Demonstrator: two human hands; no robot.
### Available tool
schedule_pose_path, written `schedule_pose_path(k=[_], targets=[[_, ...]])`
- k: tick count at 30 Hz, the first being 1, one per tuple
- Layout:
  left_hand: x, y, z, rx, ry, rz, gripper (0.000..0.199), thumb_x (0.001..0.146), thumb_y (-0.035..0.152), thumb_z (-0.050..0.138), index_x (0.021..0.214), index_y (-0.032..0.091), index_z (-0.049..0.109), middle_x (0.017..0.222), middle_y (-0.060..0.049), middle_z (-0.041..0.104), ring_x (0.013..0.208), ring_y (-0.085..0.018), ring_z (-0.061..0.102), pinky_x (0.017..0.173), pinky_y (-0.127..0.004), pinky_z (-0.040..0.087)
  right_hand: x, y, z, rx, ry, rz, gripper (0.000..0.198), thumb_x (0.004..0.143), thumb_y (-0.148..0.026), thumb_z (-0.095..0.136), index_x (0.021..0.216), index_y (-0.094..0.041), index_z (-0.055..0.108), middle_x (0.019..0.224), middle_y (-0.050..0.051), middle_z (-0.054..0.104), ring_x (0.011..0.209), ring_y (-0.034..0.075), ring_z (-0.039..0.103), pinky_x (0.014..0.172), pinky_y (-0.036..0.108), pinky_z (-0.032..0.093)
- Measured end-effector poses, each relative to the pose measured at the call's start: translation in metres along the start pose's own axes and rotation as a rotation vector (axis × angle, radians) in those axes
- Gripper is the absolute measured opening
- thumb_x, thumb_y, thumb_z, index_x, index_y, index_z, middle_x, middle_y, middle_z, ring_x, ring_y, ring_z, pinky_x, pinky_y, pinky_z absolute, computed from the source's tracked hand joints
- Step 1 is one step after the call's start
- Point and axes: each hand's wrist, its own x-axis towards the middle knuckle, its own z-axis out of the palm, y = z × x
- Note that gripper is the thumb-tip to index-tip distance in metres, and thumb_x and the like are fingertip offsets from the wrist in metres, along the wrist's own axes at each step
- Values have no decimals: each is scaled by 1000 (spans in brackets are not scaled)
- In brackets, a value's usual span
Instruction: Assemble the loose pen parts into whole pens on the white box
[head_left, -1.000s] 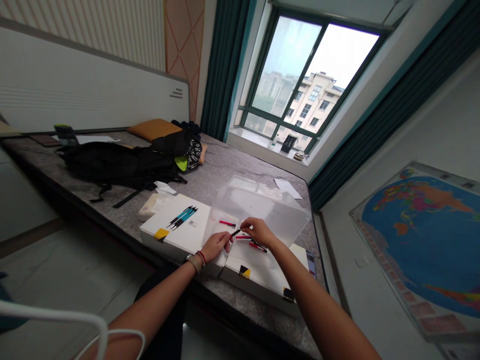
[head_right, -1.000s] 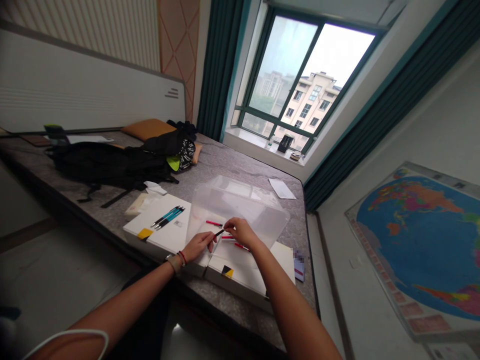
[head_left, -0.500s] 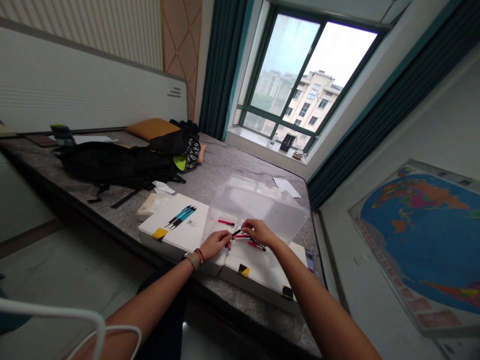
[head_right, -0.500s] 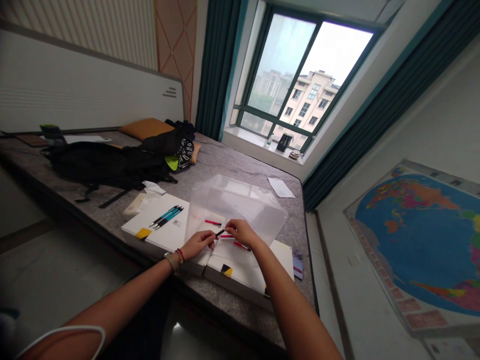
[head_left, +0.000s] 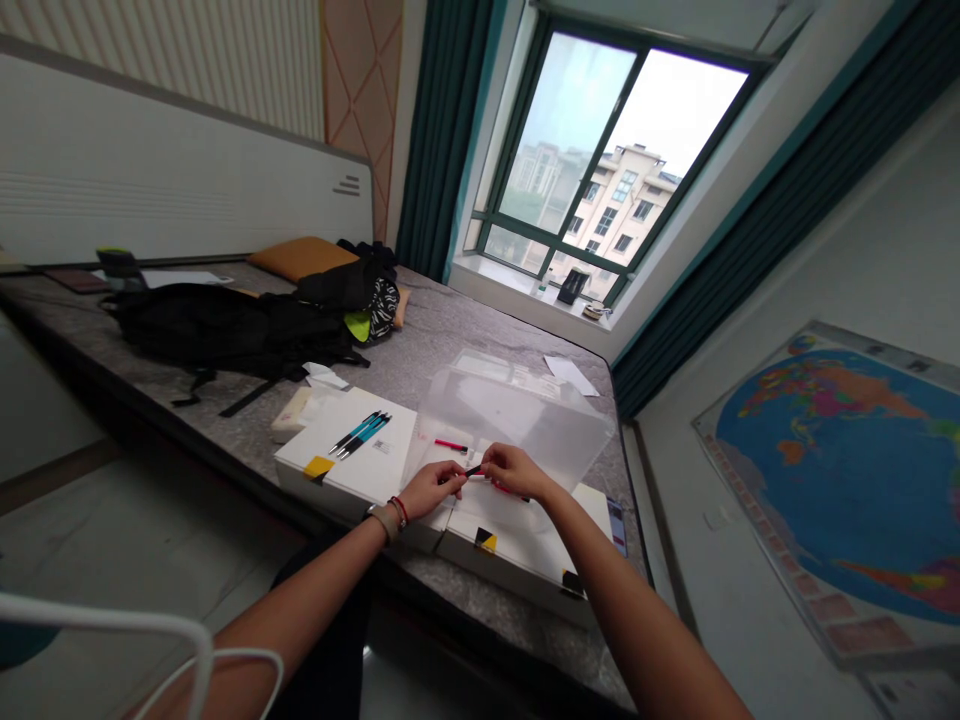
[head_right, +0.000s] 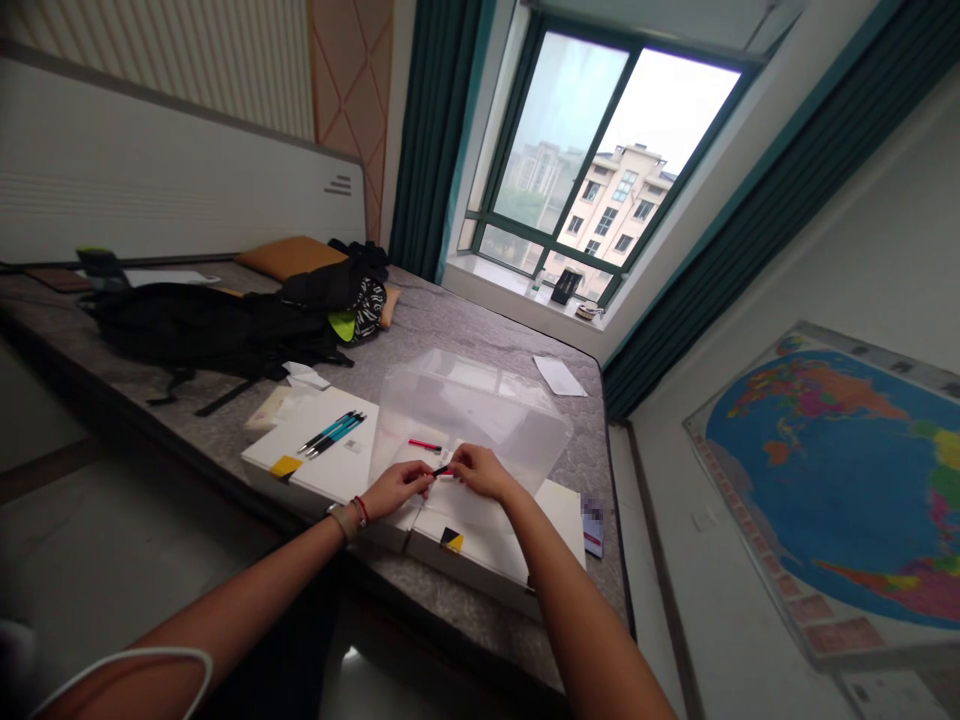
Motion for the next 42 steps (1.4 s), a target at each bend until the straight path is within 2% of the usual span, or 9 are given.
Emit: schedule_pose_path(k=[5, 12, 14, 18, 22, 25, 28, 33, 42], targets=[[-1, 2, 0, 5, -10, 0, 33, 82, 47, 53, 89, 16, 62, 67, -2, 66, 67, -16, 61, 70, -28, 46, 0, -3, 3, -137, 47, 33, 38, 89, -47, 44, 75, -17, 63, 60, 2, 63, 57, 13, 56, 57, 23, 39], [0, 3, -1, 64, -33, 14, 37, 81, 48, 52, 83, 16, 69, 72, -4, 69, 72, -17, 60, 72, -27, 44, -2, -6, 7, -224, 61, 41, 49, 90, -52, 39, 66, -17, 64, 57, 3, 62, 57, 14, 54, 57, 24, 37], [1, 4, -2, 62, -15, 20, 39, 82, 49, 51, 80, 16, 70, 76, -5, 69, 75, -17, 59, 74, -27, 44, -1, -6, 8, -165, 116, 51, 50, 90, -54, 37, 70, -17, 64, 58, 2, 62, 58, 14, 55, 58, 23, 39], [3, 5, -7, 14, 96, -9, 43, 84, 51, 47, 89, 16, 71, 81, -5, 68, 74, -16, 57, 69, -26, 43, 2, 0, 5, 14, 283, 151, 46, 93, -52, 30, 95, -18, 61, 68, 1, 66, 56, 12, 57, 58, 22, 42], [5, 4, -10, 4, 210, -10, 46, 83, 53, 48, 99, 16, 69, 71, -2, 61, 65, -14, 51, 62, -24, 41, -8, 12, 3, -95, 347, 225, 32, 88, -44, 44, 92, -18, 63, 72, 2, 66, 62, 13, 59, 62, 23, 42], [6, 2, -10, 19, 214, -1, 46, 82, 54, 49, 98, 16, 69, 67, -1, 58, 65, -14, 51, 63, -24, 41, -27, 20, 18, -148, 385, 184, 31, 88, -40, 43, 85, -18, 64, 72, 3, 66, 67, 16, 60, 66, 25, 43], [7, -1, -8, -24, 210, -13, 44, 82, 55, 49, 96, 17, 68, 63, 2, 54, 63, -13, 50, 64, -24, 42, -49, 26, 47, -62, 424, 168, 33, 90, -41, 40, 85, -19, 63, 67, 3, 65, 65, 17, 60, 66, 26, 44], [8, -6, -3, -74, 204, -33, 39, 79, 56, 54, 82, 17, 59, 64, 3, 53, 61, -11, 51, 62, -23, 44, -69, 32, 84, 89, 663, 336, 42, 91, -45, 30, 92, -18, 62, 72, 5, 65, 64, 17, 60, 63, 26, 46], [8, -10, -3, -59, 147, -81, 39, 74, 52, 60, 86, 15, 56, 67, -1, 63, 64, -16, 61, 63, -28, 49, -70, 35, 89, 128, 730, 332, 35, 89, -44, 35, 85, -20, 61, 68, 4, 64, 64, 18, 60, 63, 26, 46]])
